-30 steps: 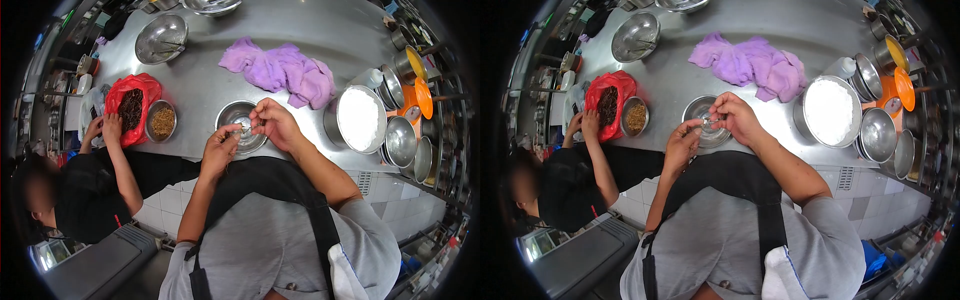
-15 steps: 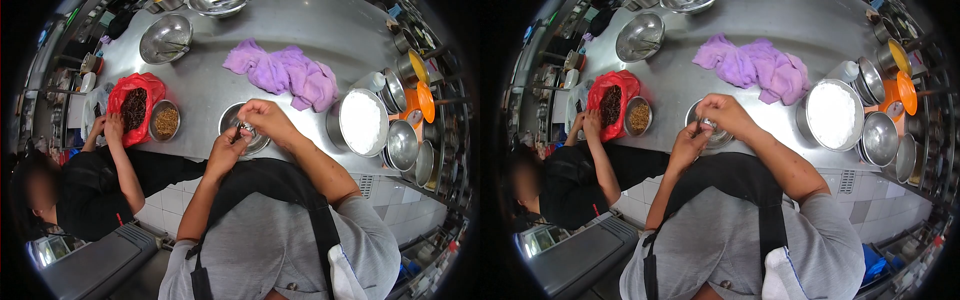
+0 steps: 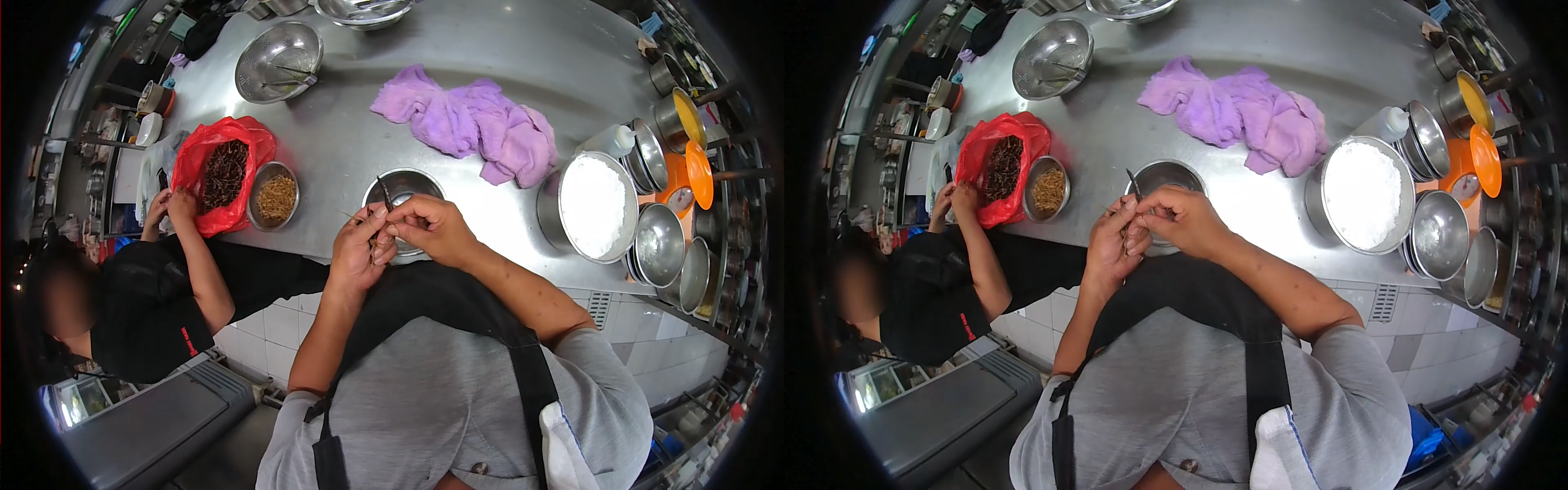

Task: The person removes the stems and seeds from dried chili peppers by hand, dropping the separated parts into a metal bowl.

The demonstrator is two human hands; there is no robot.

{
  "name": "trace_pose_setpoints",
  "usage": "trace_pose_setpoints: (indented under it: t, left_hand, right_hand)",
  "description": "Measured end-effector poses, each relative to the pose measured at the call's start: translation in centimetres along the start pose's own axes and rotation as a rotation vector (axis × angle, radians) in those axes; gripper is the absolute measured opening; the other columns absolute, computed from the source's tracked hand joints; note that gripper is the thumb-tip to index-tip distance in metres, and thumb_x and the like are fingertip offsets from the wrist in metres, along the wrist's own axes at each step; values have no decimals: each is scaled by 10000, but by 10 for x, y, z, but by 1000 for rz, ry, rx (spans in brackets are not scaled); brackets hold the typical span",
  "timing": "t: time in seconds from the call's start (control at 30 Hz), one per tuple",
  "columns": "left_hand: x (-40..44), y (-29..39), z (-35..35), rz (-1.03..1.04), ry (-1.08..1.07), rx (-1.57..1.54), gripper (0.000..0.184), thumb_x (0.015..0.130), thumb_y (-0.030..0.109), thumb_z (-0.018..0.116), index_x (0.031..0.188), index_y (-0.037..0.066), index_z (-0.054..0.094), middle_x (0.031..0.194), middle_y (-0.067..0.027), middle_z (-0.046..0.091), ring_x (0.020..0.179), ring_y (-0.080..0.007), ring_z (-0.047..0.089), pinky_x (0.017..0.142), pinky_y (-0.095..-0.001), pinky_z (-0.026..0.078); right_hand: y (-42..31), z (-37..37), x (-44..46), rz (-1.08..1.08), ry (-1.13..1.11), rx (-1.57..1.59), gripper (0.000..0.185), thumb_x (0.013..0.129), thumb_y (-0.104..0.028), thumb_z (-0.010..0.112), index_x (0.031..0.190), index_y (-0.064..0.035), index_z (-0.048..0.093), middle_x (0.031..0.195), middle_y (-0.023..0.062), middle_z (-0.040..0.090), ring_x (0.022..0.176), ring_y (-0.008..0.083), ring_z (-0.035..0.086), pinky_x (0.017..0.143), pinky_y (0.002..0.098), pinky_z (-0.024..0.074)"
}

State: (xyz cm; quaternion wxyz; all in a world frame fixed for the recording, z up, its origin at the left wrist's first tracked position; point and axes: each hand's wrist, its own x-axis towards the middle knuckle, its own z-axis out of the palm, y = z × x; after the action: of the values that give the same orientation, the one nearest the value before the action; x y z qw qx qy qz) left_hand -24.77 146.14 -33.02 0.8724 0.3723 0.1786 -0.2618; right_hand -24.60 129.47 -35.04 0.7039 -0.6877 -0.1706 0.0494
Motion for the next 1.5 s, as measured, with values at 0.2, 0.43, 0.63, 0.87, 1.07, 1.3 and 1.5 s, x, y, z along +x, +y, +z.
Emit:
trace_pose_setpoints:
  t: [0.2, 0.43, 0.63, 0.87, 1.07, 1.3, 1.5]
  left_hand:
    - [0, 0, -3, 15, -78, 172, 131, 941, 171, 547, 955, 40, 550, 576, -12, 471, 423, -68, 351, 381, -202, 275]
    - [0, 2, -2, -37, -97, 175, 138, 939, 178, 551, 949, 41, 563, 578, -10, 468, 427, -64, 351, 383, -204, 276]
    - [0, -4, 1, 53, -3, 217, 132, 930, 179, 570, 917, 48, 577, 590, -1, 483, 427, -57, 358, 388, -200, 271]
    - [-1, -7, 7, 151, 92, 480, 101, 917, 149, 599, 946, 53, 609, 612, 33, 488, 477, -21, 367, 425, -191, 267]
    - [-1, -12, 3, 265, 70, 478, 93, 904, 108, 612, 967, 40, 611, 639, 30, 503, 510, -24, 389, 447, -188, 276]
    - [-2, -12, -5, 275, -52, 479, 70, 893, 78, 618, 945, 31, 620, 684, 32, 516, 572, -31, 421, 496, -189, 319]
    - [-12, -14, 8, 224, -118, 796, 86, 897, 94, 613, 941, 31, 652, 689, 42, 503, 586, -37, 415, 525, -198, 334]
  right_hand:
    - [0, -8, 15, 256, 10, 350, 165, 872, -159, 667, 968, -29, 631, 701, -59, 519, 647, 9, 434, 561, 202, 357]
    - [6, -8, 23, 202, 21, 329, 142, 899, -178, 635, 905, -38, 611, 677, -54, 526, 581, 12, 436, 515, 177, 348]
    - [-1, -13, 20, 414, 64, 552, 181, 907, -221, 629, 871, -48, 592, 651, -44, 510, 520, 2, 388, 449, 178, 285]
    - [17, -3, 17, 371, 118, 363, 205, 912, -267, 622, 894, -72, 559, 624, -43, 470, 454, 20, 335, 397, 193, 245]
    - [4, -13, 17, 721, -72, 1018, 257, 919, -302, 605, 785, -116, 488, 607, -41, 445, 424, 38, 326, 381, 194, 247]
    - [3, -11, 15, 777, -67, 1077, 268, 931, -297, 586, 773, -128, 451, 608, -38, 434, 417, 41, 309, 371, 206, 229]
    - [19, -22, 20, 750, 136, 882, 243, 925, -310, 596, 812, -111, 513, 592, -25, 458, 408, 51, 321, 369, 213, 218]
